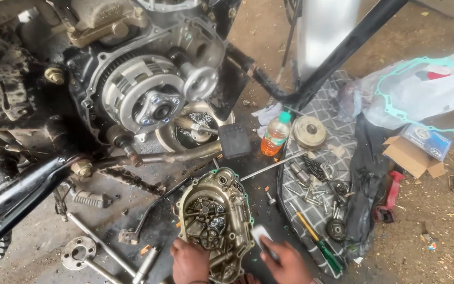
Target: Repairing and assembling parts of a motorcycle engine, specifically focusing on the clutch and side casing.
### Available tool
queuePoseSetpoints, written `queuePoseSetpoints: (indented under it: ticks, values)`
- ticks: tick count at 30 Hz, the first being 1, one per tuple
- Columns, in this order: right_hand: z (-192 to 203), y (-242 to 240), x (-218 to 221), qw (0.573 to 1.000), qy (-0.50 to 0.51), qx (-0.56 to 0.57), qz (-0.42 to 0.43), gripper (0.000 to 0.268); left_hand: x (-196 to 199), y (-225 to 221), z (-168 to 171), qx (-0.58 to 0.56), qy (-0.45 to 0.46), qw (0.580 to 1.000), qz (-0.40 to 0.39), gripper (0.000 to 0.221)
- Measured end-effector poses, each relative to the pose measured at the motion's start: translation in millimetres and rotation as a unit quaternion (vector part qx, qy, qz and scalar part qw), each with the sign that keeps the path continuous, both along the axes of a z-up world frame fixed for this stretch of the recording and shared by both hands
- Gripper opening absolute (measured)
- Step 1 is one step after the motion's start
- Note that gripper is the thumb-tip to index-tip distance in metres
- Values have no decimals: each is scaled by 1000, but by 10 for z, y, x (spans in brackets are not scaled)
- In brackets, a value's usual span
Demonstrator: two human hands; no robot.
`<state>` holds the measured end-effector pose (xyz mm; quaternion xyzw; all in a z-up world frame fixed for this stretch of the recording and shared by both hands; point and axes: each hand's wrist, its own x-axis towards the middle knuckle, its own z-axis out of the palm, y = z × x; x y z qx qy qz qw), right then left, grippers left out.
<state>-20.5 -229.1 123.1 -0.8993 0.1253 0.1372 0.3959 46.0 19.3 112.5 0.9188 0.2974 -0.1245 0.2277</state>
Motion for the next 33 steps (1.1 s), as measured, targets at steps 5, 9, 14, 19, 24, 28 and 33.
queuePoseSetpoints:
  ticks: [5,9,14,19,24,28,33]
  values:
    - [-75,127,241,999,-34,-32,10,49,-27,25,29,14,-12,999,26,36]
    - [93,110,224,1000,-23,-11,16,50,6,6,-149,-2,-29,999,17,39]
    - [202,155,22,999,24,-24,-30,55,-36,72,-80,14,4,1000,25,38]
    - [-124,132,48,998,-24,-44,-31,54,-3,95,-176,-19,-5,1000,19,37]
    - [90,270,593,998,-55,-8,-11,46,-48,132,-286,-2,-16,1000,18,35]
    - [-132,-6,305,1000,-24,13,-16,49,-9,213,-891,-8,69,994,88,39]
    - [20,108,0,993,111,-15,-44,57,-77,192,-391,4,-14,999,34,40]
